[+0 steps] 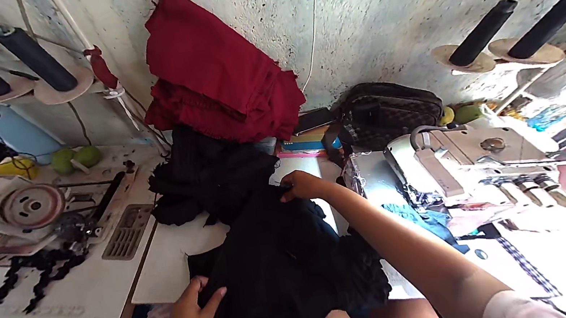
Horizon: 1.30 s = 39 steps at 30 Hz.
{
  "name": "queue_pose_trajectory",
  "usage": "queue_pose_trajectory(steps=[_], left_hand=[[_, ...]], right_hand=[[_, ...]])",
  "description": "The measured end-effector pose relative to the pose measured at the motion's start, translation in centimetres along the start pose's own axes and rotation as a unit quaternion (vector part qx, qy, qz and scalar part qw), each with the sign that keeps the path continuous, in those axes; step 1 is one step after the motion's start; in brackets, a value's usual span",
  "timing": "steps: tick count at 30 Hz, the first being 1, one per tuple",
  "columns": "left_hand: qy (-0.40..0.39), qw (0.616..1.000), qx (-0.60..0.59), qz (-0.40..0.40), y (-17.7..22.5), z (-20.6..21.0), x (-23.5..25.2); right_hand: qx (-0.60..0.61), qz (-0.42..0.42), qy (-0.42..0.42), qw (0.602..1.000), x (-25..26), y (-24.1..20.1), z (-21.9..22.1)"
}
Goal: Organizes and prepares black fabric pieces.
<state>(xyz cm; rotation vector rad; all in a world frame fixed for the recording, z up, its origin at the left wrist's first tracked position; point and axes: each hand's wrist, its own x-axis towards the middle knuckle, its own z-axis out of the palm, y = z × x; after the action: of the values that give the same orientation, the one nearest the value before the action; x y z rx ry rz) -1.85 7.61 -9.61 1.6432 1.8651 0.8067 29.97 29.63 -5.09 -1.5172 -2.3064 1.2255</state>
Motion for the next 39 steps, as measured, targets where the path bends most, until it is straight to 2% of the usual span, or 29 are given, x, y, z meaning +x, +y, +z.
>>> queue_pose_trajectory(steps=[4,6,7,8,10,12,14,16,23,26,29,32,37,39], left_hand=[[-0.099,0.986,-0.070,0.118,1.5,-3.1,-3.7],[-0.139,0.971,-0.133,0.141,1.5,-3.8,-4.7],[-0.142,0.968,-0.159,0.134,1.3,-3.9,-4.7],[-0.121,0.973,-0.157,0.117,1.2,-3.7,-4.3],[-0.029,0.993,-0.081,0.078,0.5,-2.5,-2.3],[0.039,0.996,-0.017,0.083,-1.5,-0.3,0.5],[0.031,0.996,-0.011,0.082,-2.8,1.0,2.2],[0.014,0.997,-0.031,0.064,-2.8,1.3,2.6],[-0.005,0.998,-0.060,0.033,-2.7,1.3,2.6],[-0.016,0.999,-0.035,0.004,-2.1,1.7,2.7],[-0.019,1.000,-0.008,0.006,-2.0,2.0,2.5],[-0.026,1.000,0.001,0.005,-2.2,1.5,2.3],[-0.054,0.998,-0.016,-0.018,-1.7,-0.6,1.8],[-0.050,0.998,-0.027,0.036,-0.3,-1.9,2.0]], right_hand=[[0.086,-0.107,-0.089,0.986,-6.2,-1.5,-2.8],[0.119,-0.129,-0.086,0.981,-8.0,-2.0,-4.3],[0.108,-0.127,-0.058,0.984,-8.2,-2.3,-4.7],[0.074,-0.118,-0.018,0.990,-7.7,-2.7,-4.9],[-0.015,-0.087,0.050,0.995,-4.8,-2.8,-4.1],[-0.058,-0.062,0.051,0.995,-0.4,-0.9,-1.7],[-0.044,-0.054,0.029,0.997,2.8,1.1,0.6],[-0.019,-0.045,0.017,0.999,3.9,1.7,1.5],[0.029,0.014,-0.008,0.999,3.8,1.8,1.6],[0.018,0.028,-0.016,0.999,3.6,1.8,1.7],[-0.044,0.011,-0.019,0.999,3.0,1.1,1.5],[-0.037,-0.047,0.022,0.998,0.8,-0.5,-0.2],[-0.066,-0.144,0.045,0.986,-5.0,-6.5,-3.4],[-0.090,-0.198,0.059,0.974,-7.4,-9.0,-3.9]])
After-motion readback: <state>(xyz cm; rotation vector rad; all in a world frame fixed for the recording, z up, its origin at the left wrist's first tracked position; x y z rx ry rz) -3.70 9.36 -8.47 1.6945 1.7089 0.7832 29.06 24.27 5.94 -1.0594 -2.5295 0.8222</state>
